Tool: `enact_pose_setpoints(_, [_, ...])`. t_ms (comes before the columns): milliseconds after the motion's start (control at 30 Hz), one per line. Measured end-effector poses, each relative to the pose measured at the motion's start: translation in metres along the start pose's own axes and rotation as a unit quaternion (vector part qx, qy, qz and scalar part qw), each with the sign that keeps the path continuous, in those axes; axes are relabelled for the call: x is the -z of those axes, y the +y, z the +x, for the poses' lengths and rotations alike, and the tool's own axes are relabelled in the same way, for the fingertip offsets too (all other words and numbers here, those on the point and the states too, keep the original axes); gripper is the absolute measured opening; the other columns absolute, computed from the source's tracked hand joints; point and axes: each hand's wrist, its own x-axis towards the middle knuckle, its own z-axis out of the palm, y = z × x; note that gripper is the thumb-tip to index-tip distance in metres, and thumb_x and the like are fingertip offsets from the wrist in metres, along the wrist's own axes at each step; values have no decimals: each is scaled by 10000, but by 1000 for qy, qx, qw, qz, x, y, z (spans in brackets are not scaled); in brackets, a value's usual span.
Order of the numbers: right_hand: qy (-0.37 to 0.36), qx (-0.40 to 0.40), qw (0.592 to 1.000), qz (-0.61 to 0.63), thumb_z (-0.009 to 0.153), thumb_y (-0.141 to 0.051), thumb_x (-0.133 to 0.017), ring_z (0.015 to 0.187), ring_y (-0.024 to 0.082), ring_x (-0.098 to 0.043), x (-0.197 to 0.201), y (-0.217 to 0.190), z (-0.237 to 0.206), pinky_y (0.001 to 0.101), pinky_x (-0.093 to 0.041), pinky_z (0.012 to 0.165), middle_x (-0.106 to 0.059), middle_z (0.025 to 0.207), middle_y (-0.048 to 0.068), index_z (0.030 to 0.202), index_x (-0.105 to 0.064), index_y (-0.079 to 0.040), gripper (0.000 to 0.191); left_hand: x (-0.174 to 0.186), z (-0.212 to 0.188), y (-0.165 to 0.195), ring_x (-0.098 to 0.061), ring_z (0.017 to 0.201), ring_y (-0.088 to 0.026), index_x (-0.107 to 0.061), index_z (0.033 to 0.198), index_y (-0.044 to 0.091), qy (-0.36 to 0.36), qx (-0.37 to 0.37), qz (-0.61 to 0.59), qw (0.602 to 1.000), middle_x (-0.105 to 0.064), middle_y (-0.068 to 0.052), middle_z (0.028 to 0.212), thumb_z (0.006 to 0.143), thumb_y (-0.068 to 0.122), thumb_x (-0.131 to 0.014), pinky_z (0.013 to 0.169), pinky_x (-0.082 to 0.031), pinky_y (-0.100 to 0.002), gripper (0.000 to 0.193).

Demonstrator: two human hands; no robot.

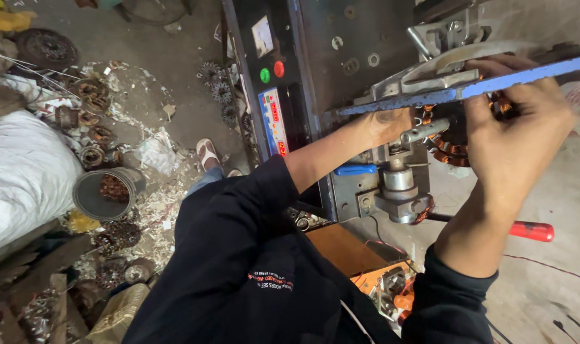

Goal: The person repeatedly inserts a copper-wound stator into a blue metal jig on a press machine, presses down the handle to compress the windings, and removes the stator. This cycle is repeated multiple times throughout the clip.

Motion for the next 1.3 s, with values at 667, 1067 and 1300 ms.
enact_pose_setpoints(667, [28, -43, 999, -13, 938, -20, -724, 1032, 295, -711, 9, -28, 11, 358, -533, 887, -732, 1148, 158, 1138, -772, -59, 209, 8, 7, 0, -543, 1249, -281, -540, 1422, 100, 134, 100, 15, 986, -542, -121, 1352, 844, 441, -902, 1064, -518, -536, 762])
enact_pose_setpoints(1067, [31, -41, 998, -22, 918, -37, -755, 957, 338, -702, 20, -28, 11, 386, -534, 847, -730, 1094, 183, 1102, -777, -52, 186, -4, 7, 8, -593, 1289, -251, -537, 1441, 138, 97, 64, 86, 989, -523, -45, 1492, 695, 319, -943, 1062, -556, -463, 868])
enact_pose_setpoints(1300, [31, -12, 999, -28, 937, -14, -759, 975, 325, -715, 21, 0, -4, 380, -549, 914, -736, 1112, 178, 1135, -779, -34, 200, 2, -7, 7, -499, 1406, -246, -474, 1495, 56, 10, 47, 6, 999, -445, -134, 1528, 708, 303, -983, 1150, -487, -489, 969])
